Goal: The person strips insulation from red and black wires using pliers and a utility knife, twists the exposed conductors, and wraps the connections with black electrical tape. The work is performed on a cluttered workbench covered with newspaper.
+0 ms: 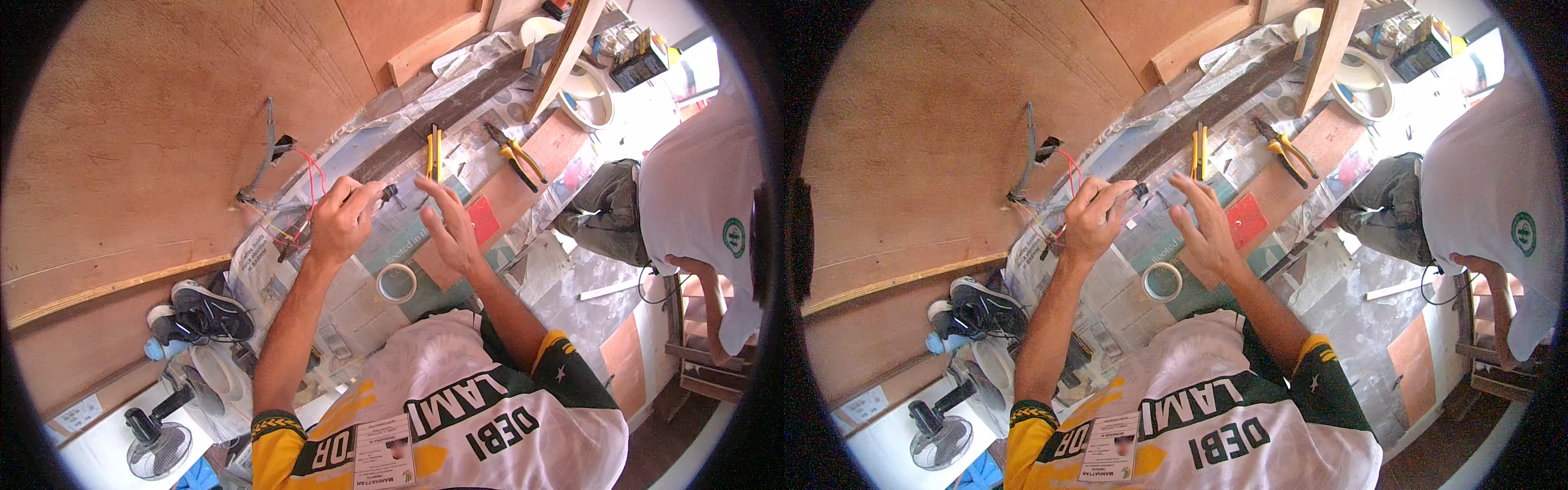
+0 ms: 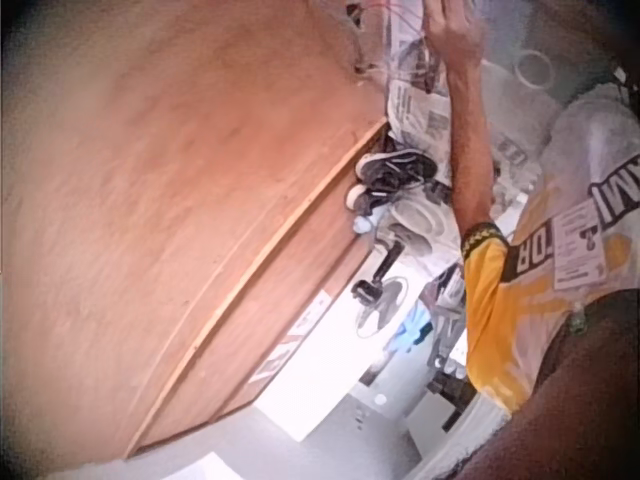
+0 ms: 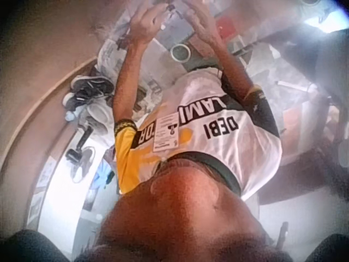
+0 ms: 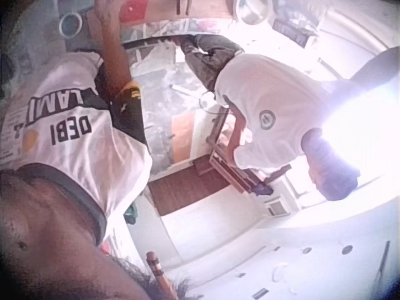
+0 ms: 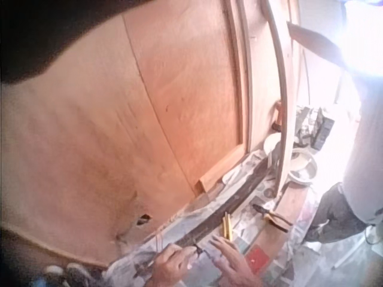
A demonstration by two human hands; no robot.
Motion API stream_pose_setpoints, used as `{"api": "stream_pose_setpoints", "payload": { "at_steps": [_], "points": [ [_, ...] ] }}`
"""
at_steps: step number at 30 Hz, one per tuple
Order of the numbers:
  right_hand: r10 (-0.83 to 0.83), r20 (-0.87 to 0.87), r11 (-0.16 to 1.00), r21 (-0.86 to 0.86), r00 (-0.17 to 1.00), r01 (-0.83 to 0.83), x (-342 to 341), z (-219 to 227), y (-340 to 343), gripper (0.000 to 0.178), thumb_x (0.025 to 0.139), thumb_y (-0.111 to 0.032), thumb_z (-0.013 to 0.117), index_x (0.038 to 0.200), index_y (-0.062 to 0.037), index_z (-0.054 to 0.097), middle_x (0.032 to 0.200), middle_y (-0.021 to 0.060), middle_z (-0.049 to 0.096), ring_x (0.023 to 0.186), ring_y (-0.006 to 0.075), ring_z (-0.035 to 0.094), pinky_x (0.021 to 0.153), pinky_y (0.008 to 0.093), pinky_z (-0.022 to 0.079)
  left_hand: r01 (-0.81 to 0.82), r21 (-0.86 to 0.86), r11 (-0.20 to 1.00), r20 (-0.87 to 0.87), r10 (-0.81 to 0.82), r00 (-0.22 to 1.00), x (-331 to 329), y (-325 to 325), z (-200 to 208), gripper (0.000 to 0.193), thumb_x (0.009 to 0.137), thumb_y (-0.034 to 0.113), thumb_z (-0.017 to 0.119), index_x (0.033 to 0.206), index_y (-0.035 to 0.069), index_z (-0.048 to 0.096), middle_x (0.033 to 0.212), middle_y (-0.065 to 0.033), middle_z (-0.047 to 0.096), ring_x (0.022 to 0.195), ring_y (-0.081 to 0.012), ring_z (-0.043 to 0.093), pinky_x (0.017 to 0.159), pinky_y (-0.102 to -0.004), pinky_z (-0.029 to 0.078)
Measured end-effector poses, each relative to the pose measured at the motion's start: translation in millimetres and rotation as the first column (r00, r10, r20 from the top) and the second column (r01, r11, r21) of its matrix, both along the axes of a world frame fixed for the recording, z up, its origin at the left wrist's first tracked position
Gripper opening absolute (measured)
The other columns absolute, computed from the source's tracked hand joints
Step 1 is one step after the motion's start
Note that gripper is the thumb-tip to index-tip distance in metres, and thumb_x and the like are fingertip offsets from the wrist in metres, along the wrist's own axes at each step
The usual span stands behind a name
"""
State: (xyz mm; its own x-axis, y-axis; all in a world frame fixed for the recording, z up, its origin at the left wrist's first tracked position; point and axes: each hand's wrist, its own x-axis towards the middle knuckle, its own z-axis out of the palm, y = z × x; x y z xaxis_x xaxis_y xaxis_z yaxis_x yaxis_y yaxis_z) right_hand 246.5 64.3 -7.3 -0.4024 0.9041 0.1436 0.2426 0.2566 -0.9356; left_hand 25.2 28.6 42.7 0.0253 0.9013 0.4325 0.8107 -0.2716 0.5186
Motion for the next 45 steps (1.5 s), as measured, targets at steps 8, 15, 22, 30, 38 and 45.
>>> {"api": "stream_pose_setpoints", "payload": {
  "at_steps": [8, 15, 22, 30, 38, 45],
  "points": [
    [0.000, -0.065, 0.969, -0.245, 0.998, -0.016, -37.9, -6.3, 3.3, 0.026, 0.102, -0.025, 0.072, 0.114, -0.0021, 0.073, 0.102, 0.0106, 0.078, 0.100, 0.0219, 0.069, 0.091, 0.0361, 0.054, 0.093, 0.088, 0.992, -0.081, -0.086, 0.993, -7.1, 5.7, 1.9, 0.031, 0.083, -0.004, 0.080, 0.111, 0.008, 0.075, 0.096, -0.0077, 0.067, 0.083, -0.0261, 0.070, 0.072, -0.0384, 0.059],
    [-0.157, -0.352, 0.855, -0.516, 0.923, -0.051, -36.6, 20.3, -28.7, 0.030, 0.108, -0.026, 0.066, 0.089, -0.0045, 0.061, 0.073, 0.0019, 0.068, 0.065, 0.0066, 0.058, 0.059, 0.0259, 0.046, 0.112, 0.044, 0.993, -0.217, -0.100, 0.971, 1.8, 5.7, 1.4, 0.029, 0.080, -0.004, 0.073, 0.107, 0.008, 0.071, 0.082, -0.0074, 0.059, 0.069, -0.0290, 0.066, 0.060, -0.0417, 0.055],
    [-0.146, -0.301, 0.904, -0.428, 0.942, 0.003, -31.2, 21.3, -42.3, 0.026, 0.109, -0.022, 0.064, 0.093, -0.0017, 0.061, 0.072, 0.0038, 0.066, 0.066, 0.0089, 0.061, 0.060, 0.0274, 0.048, 0.093, 0.040, 0.995, -0.139, -0.086, 0.987, 6.8, 10.1, 3.2, 0.026, 0.081, 0.000, 0.071, 0.105, 0.010, 0.069, 0.084, -0.0071, 0.057, 0.071, -0.0288, 0.066, 0.057, -0.0420, 0.055],
    [0.009, -0.169, 0.999, -0.042, 0.986, -0.017, -39.0, -27.7, 33.1, 0.009, 0.104, -0.009, 0.063, 0.102, -0.0005, 0.063, 0.078, 0.0121, 0.067, 0.072, 0.0266, 0.069, 0.066, 0.0411, 0.052, 0.155, -0.078, 0.985, 0.035, -0.153, 0.988, -1.3, 8.3, 13.2, 0.021, 0.087, 0.002, 0.075, 0.106, 0.008, 0.070, 0.085, -0.0109, 0.060, 0.076, -0.0340, 0.067, 0.065, -0.0446, 0.053],
    [0.233, 0.268, 0.565, 0.745, 0.935, -0.355, -39.1, 4.0, 103.1, 0.022, 0.086, -0.016, 0.074, 0.106, -0.0201, 0.068, 0.087, -0.0021, 0.062, 0.088, 0.0198, 0.064, 0.083, 0.0388, 0.046, 0.097, -0.322, 0.942, 0.203, -0.032, 0.979, -5.3, 6.6, 14.1, 0.013, 0.087, 0.006, 0.079, 0.099, 0.004, 0.074, 0.084, -0.0134, 0.066, 0.076, -0.0346, 0.068, 0.067, -0.0449, 0.053],
    [0.210, 0.300, 0.509, 0.779, 0.930, -0.366, -14.3, 42.1, 79.5, 0.058, 0.070, -0.007, 0.077, 0.125, -0.0228, 0.068, 0.098, -0.0010, 0.064, 0.086, 0.0211, 0.064, 0.080, 0.0398, 0.050, -0.003, -0.282, 0.959, 0.113, 0.036, 0.993, 0.0, 13.8, 11.9, 0.014, 0.090, 0.005, 0.077, 0.103, 0.005, 0.079, 0.083, -0.0133, 0.068, 0.077, -0.0333, 0.071, 0.067, -0.0433, 0.054]
  ]
}}
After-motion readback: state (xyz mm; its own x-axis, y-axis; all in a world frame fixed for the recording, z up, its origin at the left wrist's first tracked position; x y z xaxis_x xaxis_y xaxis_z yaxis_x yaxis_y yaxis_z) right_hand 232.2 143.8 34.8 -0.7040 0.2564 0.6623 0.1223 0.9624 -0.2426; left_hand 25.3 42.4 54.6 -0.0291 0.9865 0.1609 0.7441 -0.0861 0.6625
